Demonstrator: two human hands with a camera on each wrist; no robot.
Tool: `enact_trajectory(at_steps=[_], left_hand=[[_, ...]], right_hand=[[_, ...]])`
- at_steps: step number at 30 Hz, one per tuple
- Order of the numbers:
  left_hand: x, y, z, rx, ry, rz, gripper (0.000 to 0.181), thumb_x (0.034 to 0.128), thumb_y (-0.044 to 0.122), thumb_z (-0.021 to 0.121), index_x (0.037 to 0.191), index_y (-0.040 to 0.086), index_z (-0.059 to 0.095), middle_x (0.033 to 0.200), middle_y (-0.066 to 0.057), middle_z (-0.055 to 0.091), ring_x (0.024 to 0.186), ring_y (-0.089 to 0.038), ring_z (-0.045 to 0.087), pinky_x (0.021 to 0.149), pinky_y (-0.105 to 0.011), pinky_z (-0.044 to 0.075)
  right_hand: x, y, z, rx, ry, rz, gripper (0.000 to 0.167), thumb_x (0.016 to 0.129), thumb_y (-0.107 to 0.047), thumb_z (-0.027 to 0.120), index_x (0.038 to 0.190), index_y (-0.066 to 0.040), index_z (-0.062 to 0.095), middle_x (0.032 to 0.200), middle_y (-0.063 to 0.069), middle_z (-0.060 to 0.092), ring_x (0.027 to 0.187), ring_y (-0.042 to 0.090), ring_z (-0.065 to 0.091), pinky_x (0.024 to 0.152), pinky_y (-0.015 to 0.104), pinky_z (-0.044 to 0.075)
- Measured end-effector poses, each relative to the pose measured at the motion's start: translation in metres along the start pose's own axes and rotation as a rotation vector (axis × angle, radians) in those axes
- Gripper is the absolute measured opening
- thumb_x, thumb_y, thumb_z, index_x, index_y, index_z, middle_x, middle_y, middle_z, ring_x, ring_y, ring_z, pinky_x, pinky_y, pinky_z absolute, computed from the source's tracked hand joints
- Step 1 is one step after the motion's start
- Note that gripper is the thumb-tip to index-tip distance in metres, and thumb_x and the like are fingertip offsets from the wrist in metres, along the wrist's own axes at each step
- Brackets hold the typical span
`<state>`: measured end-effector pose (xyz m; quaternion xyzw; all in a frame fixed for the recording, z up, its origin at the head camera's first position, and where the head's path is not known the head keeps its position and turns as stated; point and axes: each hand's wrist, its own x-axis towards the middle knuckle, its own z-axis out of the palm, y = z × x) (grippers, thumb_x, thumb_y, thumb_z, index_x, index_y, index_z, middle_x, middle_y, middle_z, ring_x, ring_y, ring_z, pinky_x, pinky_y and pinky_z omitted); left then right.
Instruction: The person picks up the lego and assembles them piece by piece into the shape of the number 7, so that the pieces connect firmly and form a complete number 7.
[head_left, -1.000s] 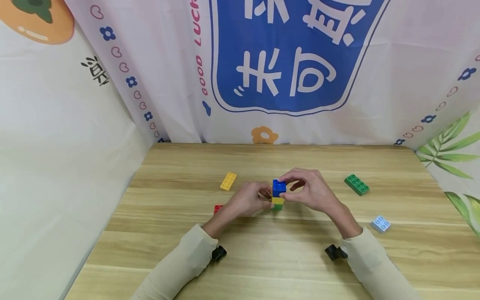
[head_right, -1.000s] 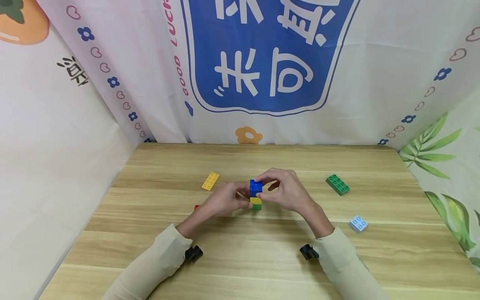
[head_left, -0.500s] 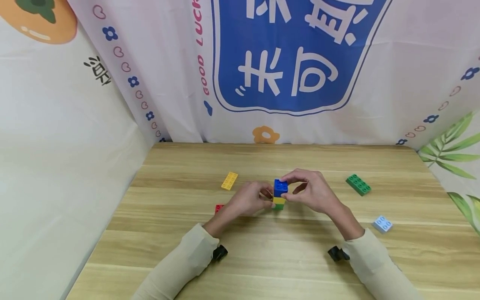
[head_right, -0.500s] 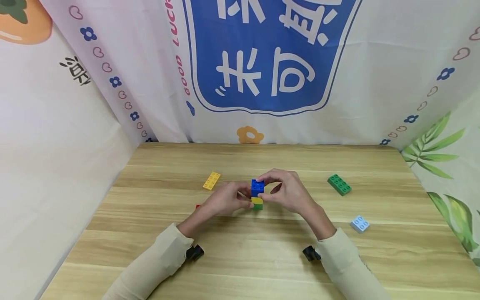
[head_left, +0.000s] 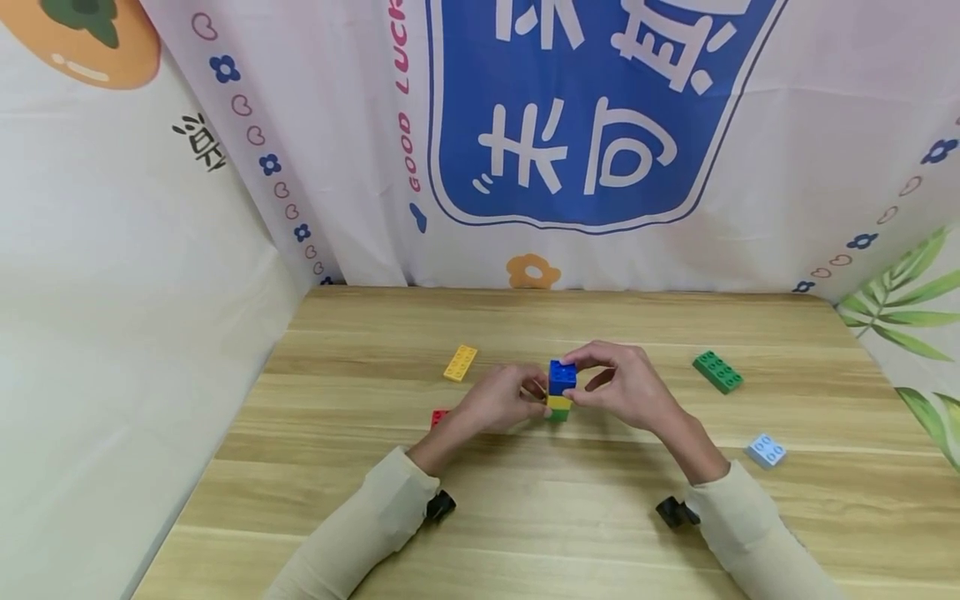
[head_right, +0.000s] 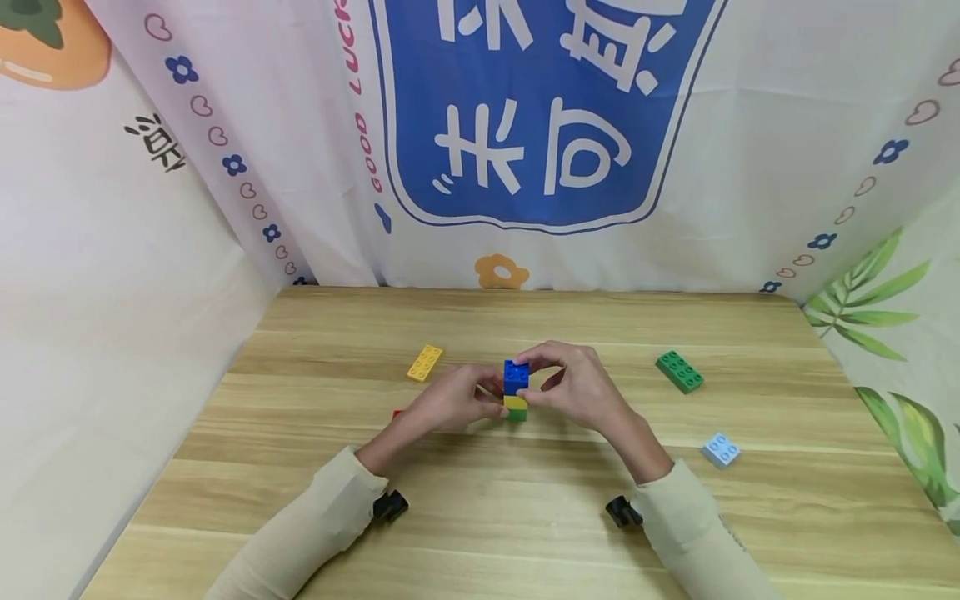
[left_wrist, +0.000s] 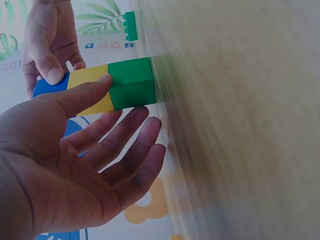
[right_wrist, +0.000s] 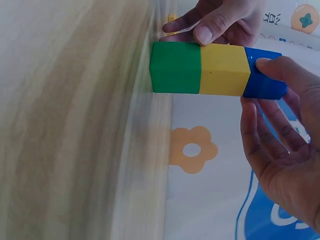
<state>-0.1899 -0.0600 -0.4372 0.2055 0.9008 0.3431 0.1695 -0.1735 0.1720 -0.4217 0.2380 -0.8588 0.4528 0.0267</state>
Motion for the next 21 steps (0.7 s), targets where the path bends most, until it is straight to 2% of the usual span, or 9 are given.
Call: enact_trajectory(at_steps=[7,15,21], left_hand=[[0.001,-0.002,0.001,0.000,0.001,0.004,0.028,0.0949,0.023,0.085,0.120,0.013,0.076,0.116,-0.004,0.080,0.107,-0.019,0.075,0.098,-0.041,0.061],[-0.001,-0.002,-0.002,0.000,-0.008,0.012,0.028,0.0956,0.024,0.084,0.119,0.013,0.075,0.116,-0.004,0.080,0.108,-0.019,0.076,0.100,-0.042,0.061],[-0.002,-0.006,-0.009,-0.018,-0.032,-0.015,0.037,0.0982,0.028,0.081,0.131,0.012,0.073,0.125,-0.006,0.078,0.117,-0.022,0.073,0.102,-0.043,0.060]], right_hand=[[0.001,0.008,0.002,0.000,-0.011,-0.004,0.036,0.088,-0.013,0.091,0.121,-0.011,0.077,0.119,0.010,0.079,0.103,0.030,0.077,0.079,0.033,0.066],[0.001,0.010,0.003,0.005,-0.019,0.000,0.041,0.087,-0.013,0.090,0.125,-0.013,0.074,0.121,0.008,0.078,0.104,0.025,0.076,0.083,0.032,0.064],[0.000,0.012,0.002,0.017,-0.053,0.045,0.041,0.091,-0.018,0.088,0.127,-0.013,0.071,0.121,0.010,0.079,0.106,0.026,0.076,0.088,0.038,0.064]])
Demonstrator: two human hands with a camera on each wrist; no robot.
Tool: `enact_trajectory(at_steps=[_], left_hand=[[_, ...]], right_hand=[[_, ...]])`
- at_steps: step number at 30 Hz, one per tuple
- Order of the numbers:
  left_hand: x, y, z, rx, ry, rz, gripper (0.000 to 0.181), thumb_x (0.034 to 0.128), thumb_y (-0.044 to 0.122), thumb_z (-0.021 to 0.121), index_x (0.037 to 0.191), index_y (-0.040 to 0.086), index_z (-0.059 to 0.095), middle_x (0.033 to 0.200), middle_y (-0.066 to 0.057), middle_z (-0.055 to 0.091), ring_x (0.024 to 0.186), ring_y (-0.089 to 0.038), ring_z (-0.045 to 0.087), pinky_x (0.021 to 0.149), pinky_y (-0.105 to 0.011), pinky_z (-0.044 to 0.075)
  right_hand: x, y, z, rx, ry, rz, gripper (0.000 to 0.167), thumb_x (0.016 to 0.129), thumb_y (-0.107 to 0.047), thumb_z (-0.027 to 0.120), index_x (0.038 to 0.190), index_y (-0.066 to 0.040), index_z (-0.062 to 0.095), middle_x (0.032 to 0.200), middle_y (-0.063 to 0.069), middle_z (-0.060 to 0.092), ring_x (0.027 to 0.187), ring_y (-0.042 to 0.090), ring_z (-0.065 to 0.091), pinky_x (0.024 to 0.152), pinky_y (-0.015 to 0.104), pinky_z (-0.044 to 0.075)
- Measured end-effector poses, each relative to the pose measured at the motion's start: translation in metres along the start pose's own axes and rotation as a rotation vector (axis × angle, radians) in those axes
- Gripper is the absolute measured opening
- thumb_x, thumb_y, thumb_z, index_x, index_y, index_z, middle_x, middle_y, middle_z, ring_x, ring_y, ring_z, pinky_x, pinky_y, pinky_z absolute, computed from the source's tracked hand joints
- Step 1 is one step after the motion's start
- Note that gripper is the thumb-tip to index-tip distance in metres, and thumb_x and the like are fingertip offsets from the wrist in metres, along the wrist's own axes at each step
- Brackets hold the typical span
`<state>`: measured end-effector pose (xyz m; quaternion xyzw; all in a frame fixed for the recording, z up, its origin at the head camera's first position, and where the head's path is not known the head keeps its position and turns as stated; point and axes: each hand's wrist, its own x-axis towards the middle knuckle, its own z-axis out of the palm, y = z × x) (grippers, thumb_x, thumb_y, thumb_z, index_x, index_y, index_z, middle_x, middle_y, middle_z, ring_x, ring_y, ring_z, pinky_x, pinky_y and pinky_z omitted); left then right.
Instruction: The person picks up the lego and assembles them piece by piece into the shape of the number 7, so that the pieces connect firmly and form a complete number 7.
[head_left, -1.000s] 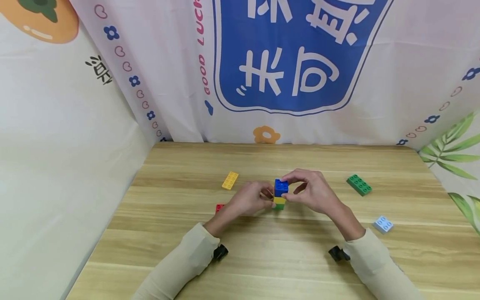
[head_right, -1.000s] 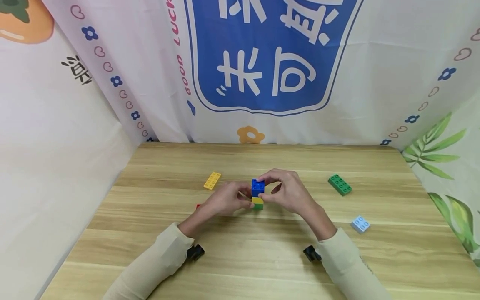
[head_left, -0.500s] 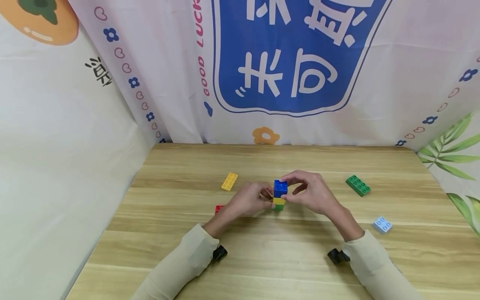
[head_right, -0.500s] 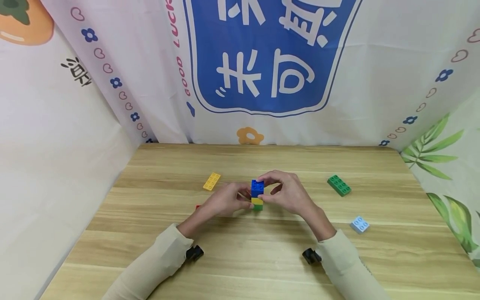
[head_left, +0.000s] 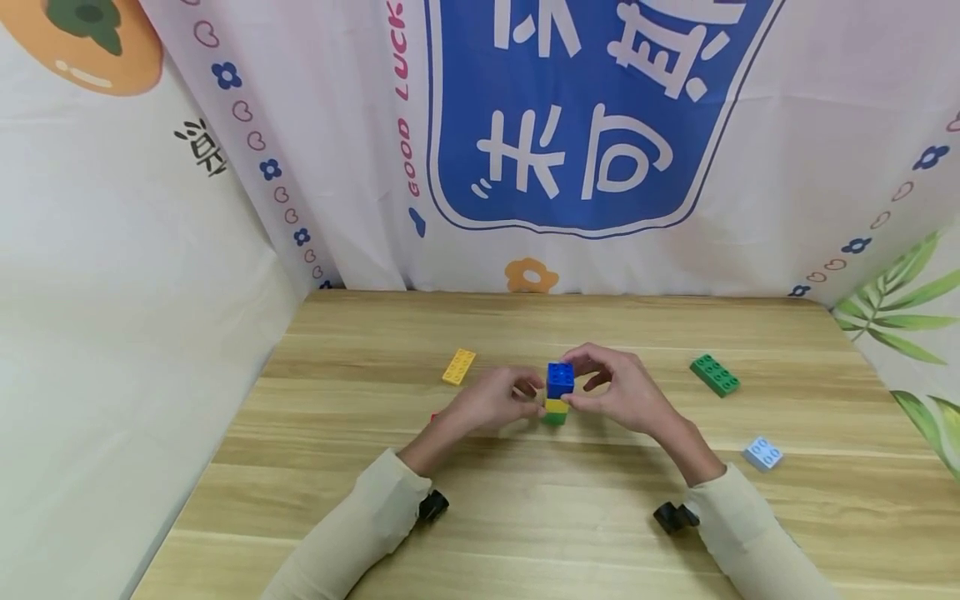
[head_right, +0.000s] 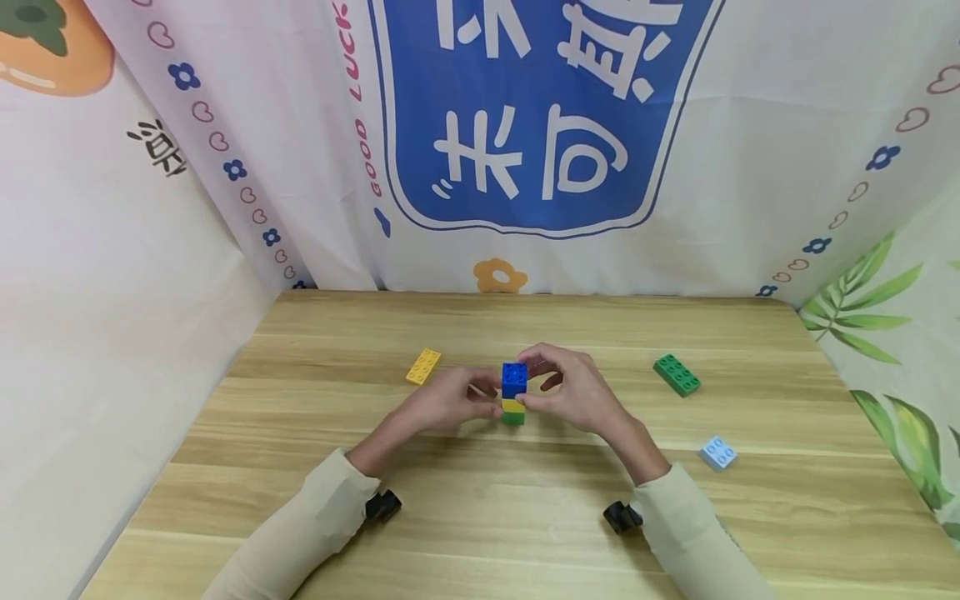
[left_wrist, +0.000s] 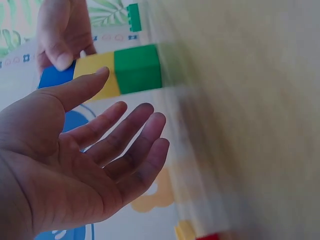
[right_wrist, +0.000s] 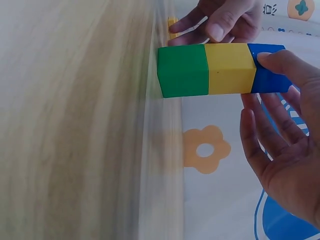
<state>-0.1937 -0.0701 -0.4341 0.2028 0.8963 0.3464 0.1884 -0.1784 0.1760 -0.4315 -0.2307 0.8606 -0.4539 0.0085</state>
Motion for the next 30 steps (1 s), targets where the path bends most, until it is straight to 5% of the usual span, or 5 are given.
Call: enact_trajectory(at_steps=[6,11,22,30], left_hand=[[-0.006,-0.004,-0.019,-0.054,0.058,-0.029,0.041,0.0994,0.024,0.079,0.136,0.007,0.070,0.130,-0.011,0.075,0.116,-0.026,0.073,0.099,-0.044,0.062],[-0.008,-0.012,-0.034,-0.072,0.125,-0.024,0.042,0.0986,0.025,0.081,0.135,0.007,0.071,0.132,-0.014,0.075,0.115,-0.029,0.073,0.098,-0.044,0.062],[-0.009,-0.052,-0.054,-0.023,0.296,-0.004,0.052,0.0964,0.025,0.083,0.139,-0.001,0.066,0.128,-0.021,0.074,0.112,-0.033,0.073,0.097,-0.045,0.062],[-0.016,-0.074,-0.061,0.017,0.337,-0.012,0.057,0.0952,0.024,0.084,0.141,-0.004,0.064,0.127,-0.021,0.072,0.112,-0.035,0.072,0.093,-0.046,0.062]], right_hand=[[0.001,0.002,0.000,0.006,-0.033,0.051,0.041,0.092,-0.021,0.088,0.129,-0.014,0.071,0.121,0.009,0.079,0.108,0.028,0.076,0.091,0.044,0.064],[0.001,0.005,0.000,0.017,-0.034,0.061,0.041,0.090,-0.020,0.089,0.128,-0.014,0.072,0.119,0.008,0.080,0.106,0.026,0.077,0.089,0.037,0.064],[-0.001,0.008,0.001,0.047,-0.046,0.066,0.039,0.089,-0.021,0.090,0.124,-0.013,0.074,0.116,0.008,0.080,0.105,0.025,0.078,0.086,0.034,0.063],[-0.001,0.008,0.004,0.053,-0.050,0.054,0.037,0.091,-0.023,0.088,0.123,-0.011,0.074,0.116,0.011,0.080,0.104,0.026,0.078,0.084,0.030,0.063]])
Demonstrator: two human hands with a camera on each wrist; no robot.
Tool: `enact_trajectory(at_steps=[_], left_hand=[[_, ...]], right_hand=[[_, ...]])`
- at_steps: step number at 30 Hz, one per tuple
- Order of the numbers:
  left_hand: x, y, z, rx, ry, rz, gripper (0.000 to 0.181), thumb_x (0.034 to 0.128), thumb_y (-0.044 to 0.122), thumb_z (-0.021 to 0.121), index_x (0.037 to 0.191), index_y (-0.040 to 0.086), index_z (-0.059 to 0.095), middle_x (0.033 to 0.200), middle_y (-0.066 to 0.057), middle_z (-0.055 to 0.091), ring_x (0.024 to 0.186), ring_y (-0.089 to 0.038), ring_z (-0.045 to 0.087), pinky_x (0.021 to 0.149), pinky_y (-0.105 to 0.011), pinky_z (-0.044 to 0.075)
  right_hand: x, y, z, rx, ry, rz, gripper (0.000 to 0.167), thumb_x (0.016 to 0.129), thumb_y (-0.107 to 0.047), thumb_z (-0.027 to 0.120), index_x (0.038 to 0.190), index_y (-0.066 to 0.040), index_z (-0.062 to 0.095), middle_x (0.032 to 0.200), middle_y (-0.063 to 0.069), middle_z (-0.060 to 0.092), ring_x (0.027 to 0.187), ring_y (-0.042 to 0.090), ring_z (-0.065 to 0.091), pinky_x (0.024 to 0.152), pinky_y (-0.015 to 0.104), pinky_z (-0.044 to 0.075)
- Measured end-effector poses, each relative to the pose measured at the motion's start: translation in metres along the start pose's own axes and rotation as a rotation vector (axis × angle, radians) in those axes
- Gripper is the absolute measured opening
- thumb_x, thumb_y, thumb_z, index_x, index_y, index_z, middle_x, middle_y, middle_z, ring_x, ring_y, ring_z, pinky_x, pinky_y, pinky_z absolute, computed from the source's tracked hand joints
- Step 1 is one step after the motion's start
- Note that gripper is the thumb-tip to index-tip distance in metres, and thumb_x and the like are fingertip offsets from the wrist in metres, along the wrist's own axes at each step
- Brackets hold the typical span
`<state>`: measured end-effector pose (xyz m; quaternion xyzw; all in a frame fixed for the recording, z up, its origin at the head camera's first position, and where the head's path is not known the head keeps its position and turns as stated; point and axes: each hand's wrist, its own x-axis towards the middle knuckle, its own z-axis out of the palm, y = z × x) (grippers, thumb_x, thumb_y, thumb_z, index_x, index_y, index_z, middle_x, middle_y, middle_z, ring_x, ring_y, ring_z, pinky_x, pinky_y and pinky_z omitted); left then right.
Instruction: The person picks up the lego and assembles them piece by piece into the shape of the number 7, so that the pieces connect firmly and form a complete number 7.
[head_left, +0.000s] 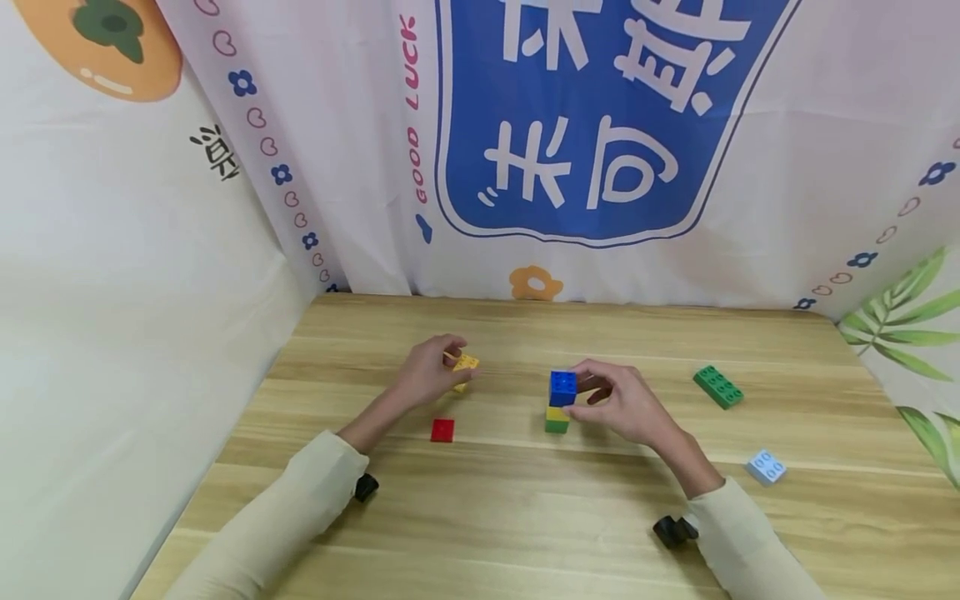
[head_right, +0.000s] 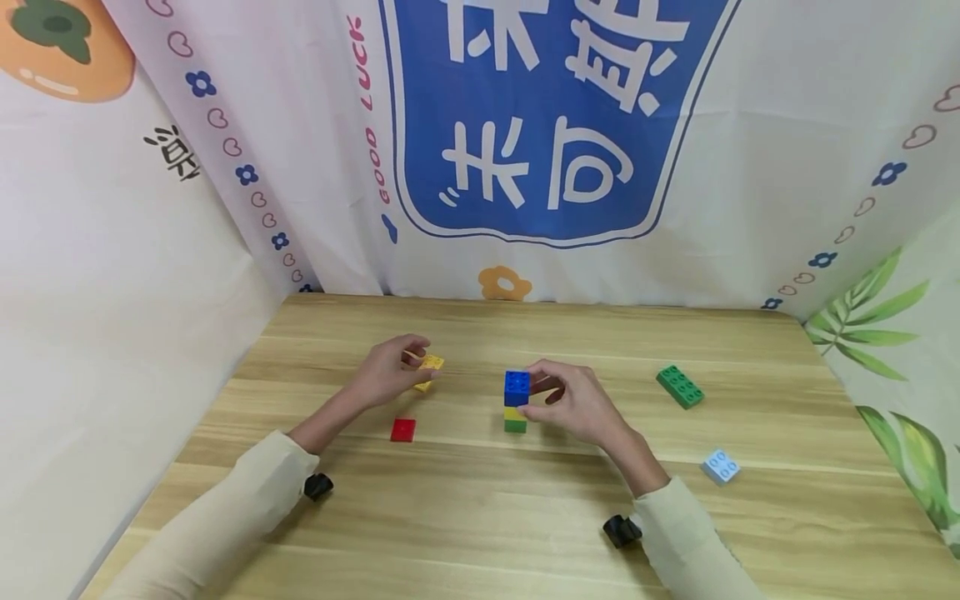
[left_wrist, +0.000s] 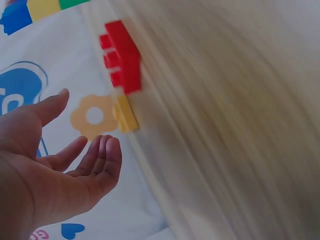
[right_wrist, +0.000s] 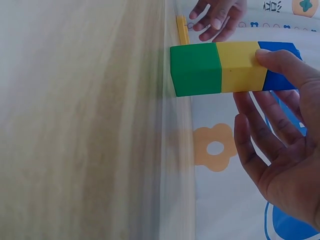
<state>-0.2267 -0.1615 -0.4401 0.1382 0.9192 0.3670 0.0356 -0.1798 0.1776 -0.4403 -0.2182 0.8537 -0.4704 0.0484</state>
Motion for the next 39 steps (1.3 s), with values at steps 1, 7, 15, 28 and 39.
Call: enact_trajectory(at_steps=[1,7,15,28,39], left_hand=[[0.000,-0.003,-0.001,0.000,-0.004,-0.003,0.057,0.0953,0.024,0.084,0.140,-0.005,0.064,0.126,-0.021,0.072,0.111,-0.034,0.072,0.093,-0.045,0.062],[0.000,-0.014,-0.006,-0.022,-0.045,-0.043,0.056,0.0970,0.025,0.082,0.141,-0.005,0.063,0.126,-0.019,0.073,0.113,-0.031,0.072,0.093,-0.041,0.063],[0.004,-0.024,-0.012,-0.093,-0.070,-0.100,0.060,0.0976,0.026,0.081,0.146,-0.003,0.060,0.131,-0.020,0.071,0.119,-0.034,0.070,0.100,-0.045,0.061],[0.011,-0.029,-0.002,-0.112,-0.078,-0.199,0.063,0.0889,0.026,0.091,0.139,-0.002,0.064,0.124,-0.015,0.074,0.112,-0.026,0.069,0.095,-0.039,0.059],[0.015,-0.027,0.002,-0.082,-0.077,-0.178,0.060,0.0797,0.016,0.096,0.131,0.000,0.069,0.115,-0.012,0.075,0.105,-0.023,0.069,0.093,-0.038,0.058]], right_hand=[[0.000,0.000,0.000,0.000,0.000,0.001,0.037,0.091,-0.023,0.089,0.123,-0.011,0.074,0.116,0.011,0.080,0.104,0.026,0.078,0.084,0.029,0.063],[0.000,0.001,0.001,0.002,-0.007,0.005,0.035,0.091,-0.022,0.088,0.121,-0.011,0.075,0.116,0.011,0.080,0.105,0.028,0.078,0.082,0.026,0.062],[0.000,0.003,0.001,0.003,-0.006,0.001,0.034,0.091,-0.021,0.088,0.120,-0.011,0.075,0.115,0.011,0.081,0.106,0.032,0.078,0.082,0.027,0.062],[0.000,0.005,0.002,-0.002,-0.009,-0.018,0.033,0.091,-0.024,0.088,0.120,-0.011,0.076,0.113,0.008,0.081,0.104,0.026,0.078,0.083,0.030,0.063],[-0.001,0.005,0.001,0.005,-0.008,0.002,0.034,0.091,-0.022,0.088,0.121,-0.011,0.077,0.112,0.008,0.081,0.105,0.032,0.077,0.081,0.024,0.061]])
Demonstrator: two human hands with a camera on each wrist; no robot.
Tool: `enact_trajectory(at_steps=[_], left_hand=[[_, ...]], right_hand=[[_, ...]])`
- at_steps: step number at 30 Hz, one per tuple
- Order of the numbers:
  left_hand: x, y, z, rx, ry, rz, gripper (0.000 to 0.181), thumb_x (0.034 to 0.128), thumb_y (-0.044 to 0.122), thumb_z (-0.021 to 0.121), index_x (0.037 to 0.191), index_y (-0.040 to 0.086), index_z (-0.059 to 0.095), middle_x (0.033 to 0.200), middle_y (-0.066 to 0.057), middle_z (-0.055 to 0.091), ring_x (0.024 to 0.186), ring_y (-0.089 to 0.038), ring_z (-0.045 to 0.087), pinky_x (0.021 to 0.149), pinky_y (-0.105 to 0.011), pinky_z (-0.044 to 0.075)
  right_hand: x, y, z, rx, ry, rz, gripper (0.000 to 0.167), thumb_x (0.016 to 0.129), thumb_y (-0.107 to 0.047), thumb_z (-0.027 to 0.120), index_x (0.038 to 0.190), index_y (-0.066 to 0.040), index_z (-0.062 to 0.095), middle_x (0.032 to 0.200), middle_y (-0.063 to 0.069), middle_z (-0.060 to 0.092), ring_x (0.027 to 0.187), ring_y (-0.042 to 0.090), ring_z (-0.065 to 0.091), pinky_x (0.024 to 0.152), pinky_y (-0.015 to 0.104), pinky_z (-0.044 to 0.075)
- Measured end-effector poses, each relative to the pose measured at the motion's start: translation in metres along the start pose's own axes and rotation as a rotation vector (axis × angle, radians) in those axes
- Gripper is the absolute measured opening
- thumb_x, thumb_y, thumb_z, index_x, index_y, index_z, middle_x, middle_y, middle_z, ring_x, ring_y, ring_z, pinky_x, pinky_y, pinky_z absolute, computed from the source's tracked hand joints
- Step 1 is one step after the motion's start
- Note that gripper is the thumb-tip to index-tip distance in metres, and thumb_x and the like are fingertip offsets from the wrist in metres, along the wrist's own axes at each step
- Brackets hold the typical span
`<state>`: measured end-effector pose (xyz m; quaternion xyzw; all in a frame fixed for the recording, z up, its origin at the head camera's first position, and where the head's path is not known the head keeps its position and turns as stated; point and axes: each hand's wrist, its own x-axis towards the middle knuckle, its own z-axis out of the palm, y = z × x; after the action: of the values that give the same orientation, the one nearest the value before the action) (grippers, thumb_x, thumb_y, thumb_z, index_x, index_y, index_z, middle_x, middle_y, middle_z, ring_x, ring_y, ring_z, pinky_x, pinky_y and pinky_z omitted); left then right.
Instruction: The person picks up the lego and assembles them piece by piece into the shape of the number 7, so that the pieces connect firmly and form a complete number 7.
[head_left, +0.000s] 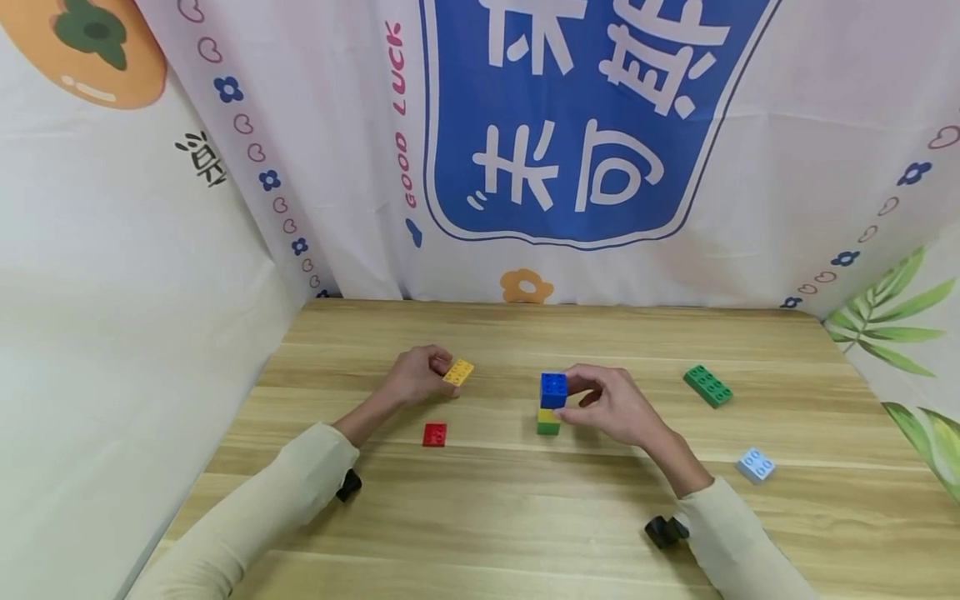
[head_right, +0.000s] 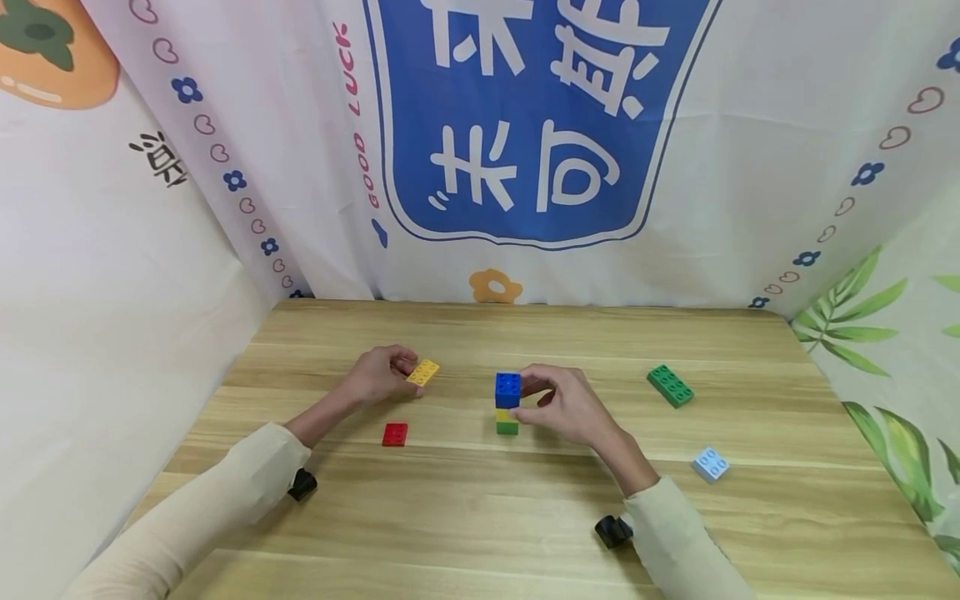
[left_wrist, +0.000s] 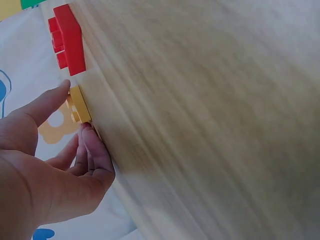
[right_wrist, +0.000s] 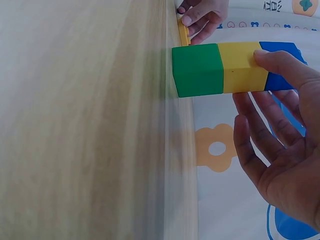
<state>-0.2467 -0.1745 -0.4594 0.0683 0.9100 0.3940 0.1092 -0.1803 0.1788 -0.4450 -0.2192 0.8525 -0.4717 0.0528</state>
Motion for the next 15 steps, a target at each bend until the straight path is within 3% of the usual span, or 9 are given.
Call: enact_trajectory(at_steps=[15], left_hand=[[-0.0023,0.0022,-0.0011,0.028,-0.032,0.051,0.042,0.0833,0.009,0.087,0.123,0.006,0.075,0.114,-0.010,0.075,0.104,-0.022,0.068,0.090,-0.035,0.057]], right_hand=[[0.0000,0.0002,0.0001,0.000,0.002,0.008,0.035,0.090,-0.022,0.089,0.121,-0.011,0.077,0.113,0.009,0.081,0.106,0.030,0.078,0.081,0.024,0.062]])
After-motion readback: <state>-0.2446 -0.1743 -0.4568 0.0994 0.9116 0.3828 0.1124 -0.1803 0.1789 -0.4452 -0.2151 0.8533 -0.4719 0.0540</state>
